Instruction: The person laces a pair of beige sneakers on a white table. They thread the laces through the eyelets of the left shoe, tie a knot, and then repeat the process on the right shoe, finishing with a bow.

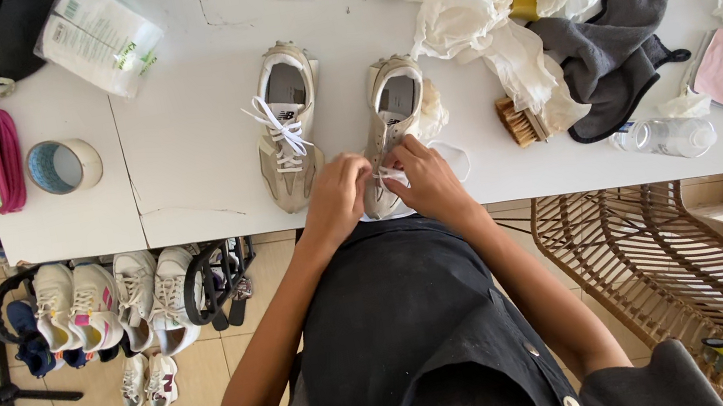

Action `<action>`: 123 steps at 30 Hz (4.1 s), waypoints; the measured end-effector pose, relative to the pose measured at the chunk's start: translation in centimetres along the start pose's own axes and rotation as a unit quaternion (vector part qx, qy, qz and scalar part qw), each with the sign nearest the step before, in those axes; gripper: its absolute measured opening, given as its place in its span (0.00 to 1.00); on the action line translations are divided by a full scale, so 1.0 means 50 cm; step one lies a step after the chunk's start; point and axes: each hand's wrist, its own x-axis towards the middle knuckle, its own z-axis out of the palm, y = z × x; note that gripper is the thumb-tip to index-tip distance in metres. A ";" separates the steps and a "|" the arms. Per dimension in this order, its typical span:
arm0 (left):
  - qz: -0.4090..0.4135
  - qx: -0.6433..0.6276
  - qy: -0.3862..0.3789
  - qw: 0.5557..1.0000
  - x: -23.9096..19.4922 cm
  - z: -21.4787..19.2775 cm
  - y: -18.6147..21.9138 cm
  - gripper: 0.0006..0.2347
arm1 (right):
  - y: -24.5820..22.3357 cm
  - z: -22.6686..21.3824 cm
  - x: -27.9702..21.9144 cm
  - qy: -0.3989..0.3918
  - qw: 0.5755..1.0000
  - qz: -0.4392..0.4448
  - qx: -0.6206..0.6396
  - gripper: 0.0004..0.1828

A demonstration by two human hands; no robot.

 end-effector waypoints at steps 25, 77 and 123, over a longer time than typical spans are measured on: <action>0.076 -0.571 -0.491 0.653 0.109 -0.287 0.096 0.19 | 0.018 0.000 0.042 0.052 0.969 -0.223 -0.090 0.13; -0.127 -0.077 -0.395 0.907 0.049 -0.125 -0.089 0.15 | -0.100 -0.040 0.085 -0.184 0.921 -0.161 -0.304 0.19; 0.051 0.260 -0.104 0.958 0.059 -0.282 -0.041 0.09 | -0.210 -0.272 -0.054 -0.117 0.930 -0.034 0.347 0.13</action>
